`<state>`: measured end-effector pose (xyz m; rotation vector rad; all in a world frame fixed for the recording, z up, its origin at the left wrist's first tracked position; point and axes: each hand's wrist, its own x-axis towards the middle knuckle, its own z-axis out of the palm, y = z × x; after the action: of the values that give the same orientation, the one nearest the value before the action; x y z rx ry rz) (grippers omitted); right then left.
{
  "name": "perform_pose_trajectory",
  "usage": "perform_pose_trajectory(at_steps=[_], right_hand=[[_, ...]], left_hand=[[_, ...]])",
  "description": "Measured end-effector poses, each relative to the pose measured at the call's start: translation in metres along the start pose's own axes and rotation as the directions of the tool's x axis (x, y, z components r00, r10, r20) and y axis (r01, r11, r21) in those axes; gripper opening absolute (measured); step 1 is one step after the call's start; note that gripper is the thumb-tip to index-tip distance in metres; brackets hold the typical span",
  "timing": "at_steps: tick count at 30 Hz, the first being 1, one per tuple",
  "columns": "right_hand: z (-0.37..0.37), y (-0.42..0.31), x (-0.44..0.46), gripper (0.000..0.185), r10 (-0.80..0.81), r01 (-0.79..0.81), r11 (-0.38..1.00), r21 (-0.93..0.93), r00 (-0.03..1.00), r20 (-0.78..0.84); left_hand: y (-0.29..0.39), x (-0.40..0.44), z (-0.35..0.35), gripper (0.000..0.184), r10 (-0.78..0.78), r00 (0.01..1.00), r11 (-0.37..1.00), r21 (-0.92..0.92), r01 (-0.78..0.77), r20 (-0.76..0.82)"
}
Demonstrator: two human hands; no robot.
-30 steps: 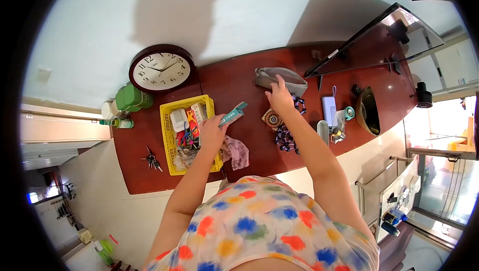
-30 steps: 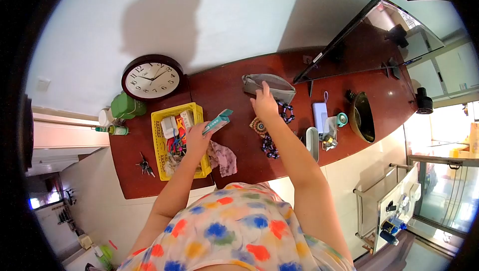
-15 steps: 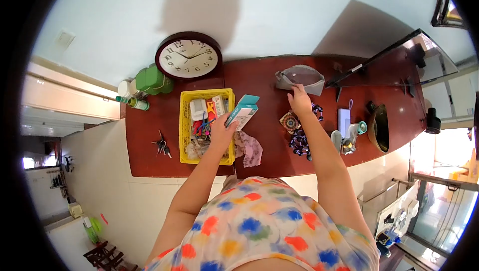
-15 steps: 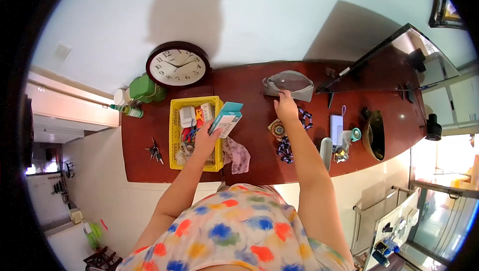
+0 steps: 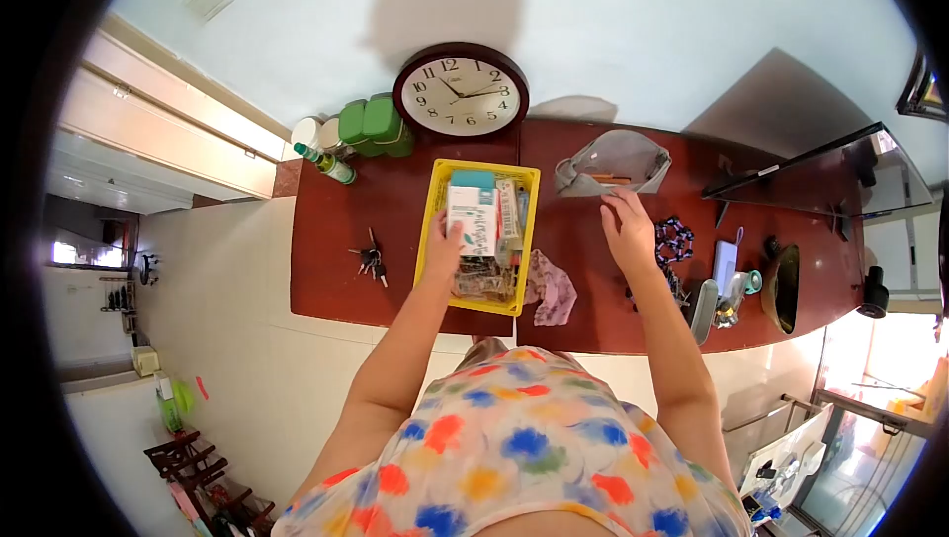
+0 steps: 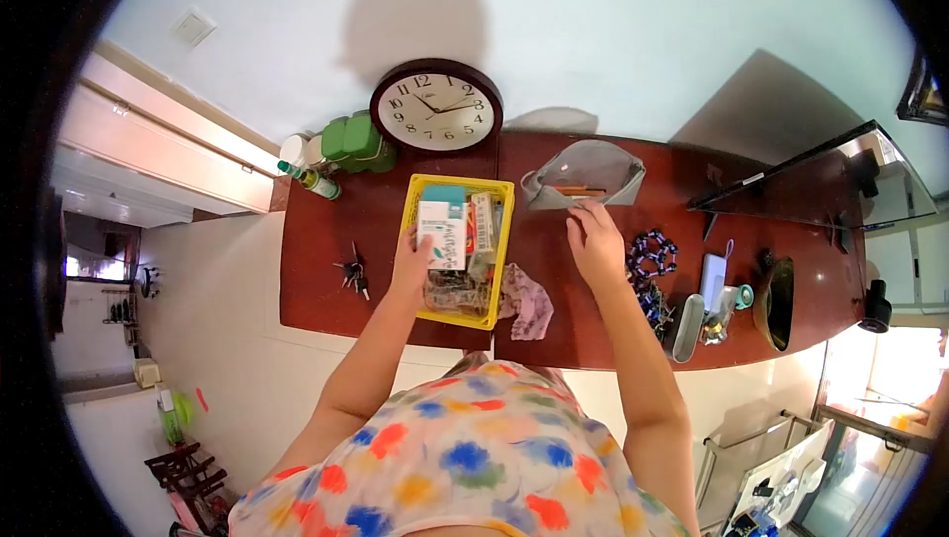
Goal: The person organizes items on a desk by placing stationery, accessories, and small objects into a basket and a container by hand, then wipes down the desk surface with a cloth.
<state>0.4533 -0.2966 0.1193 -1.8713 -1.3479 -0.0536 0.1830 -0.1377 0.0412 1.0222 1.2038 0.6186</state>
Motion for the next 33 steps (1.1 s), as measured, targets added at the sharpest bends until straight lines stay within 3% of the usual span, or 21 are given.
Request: perform_pose_trajectory(at_steps=[3,11,12,15,16,19,20,23,26,29,30,33], right_hand=[[0.007,-0.020,-0.010,0.013,0.003,-0.004,1.000,0.018,1.000,0.015],[0.020,-0.056,-0.021,0.007,0.043,-0.045,0.998,0.040,0.998,0.044],[0.020,-0.060,-0.021,0.007,0.050,-0.052,0.998,0.033,0.997,0.052],[0.016,-0.068,-0.021,0.007,0.053,-0.053,0.999,-0.004,0.995,0.079],[0.015,-0.070,-0.021,0.007,0.050,-0.048,0.999,-0.019,0.995,0.088],[0.012,-0.079,-0.022,0.008,0.030,-0.027,0.999,-0.037,0.996,0.089],[0.011,-0.082,-0.022,0.007,0.024,-0.020,0.999,-0.040,0.995,0.093],[0.013,-0.090,-0.023,0.006,-0.002,0.005,1.000,-0.025,0.993,0.117],[0.020,-0.097,-0.022,0.007,-0.057,0.050,0.998,0.044,0.985,0.164],[0.036,-0.114,-0.013,0.007,-0.153,0.121,0.982,0.145,0.960,0.236],[0.043,-0.120,-0.007,0.008,-0.198,0.157,0.973,0.172,0.944,0.263],[0.075,-0.130,0.002,0.007,-0.266,0.201,0.957,0.207,0.892,0.365]], left_hand=[[-0.008,0.017,-0.032,0.042,-0.043,0.997,0.999,-0.028,0.041,-0.070],[-0.011,0.024,0.007,0.049,-0.123,0.980,0.992,0.005,0.124,0.154],[-0.013,0.026,0.014,0.050,-0.111,0.975,0.989,-0.072,0.127,0.193],[-0.013,0.031,0.026,0.049,-0.155,0.964,0.983,0.134,0.127,0.217],[-0.012,0.031,0.028,0.049,-0.071,0.976,0.899,0.437,-0.025,0.203],[-0.063,0.054,0.030,0.051,0.335,0.861,0.768,0.419,-0.484,0.382],[-0.063,0.051,0.028,0.049,0.406,0.798,0.614,0.514,-0.599,0.446],[-0.089,0.066,0.025,0.044,0.243,0.859,0.950,0.069,-0.305,0.450],[-0.019,0.040,0.005,0.038,0.155,0.928,0.917,0.299,-0.262,0.338],[-0.020,0.052,-0.031,0.036,0.132,0.942,0.980,0.099,-0.170,0.309],[-0.021,0.056,-0.046,0.035,0.166,0.943,0.967,0.139,-0.213,0.287],[0.013,0.032,-0.071,0.035,0.084,0.972,0.995,-0.067,-0.071,0.219]])
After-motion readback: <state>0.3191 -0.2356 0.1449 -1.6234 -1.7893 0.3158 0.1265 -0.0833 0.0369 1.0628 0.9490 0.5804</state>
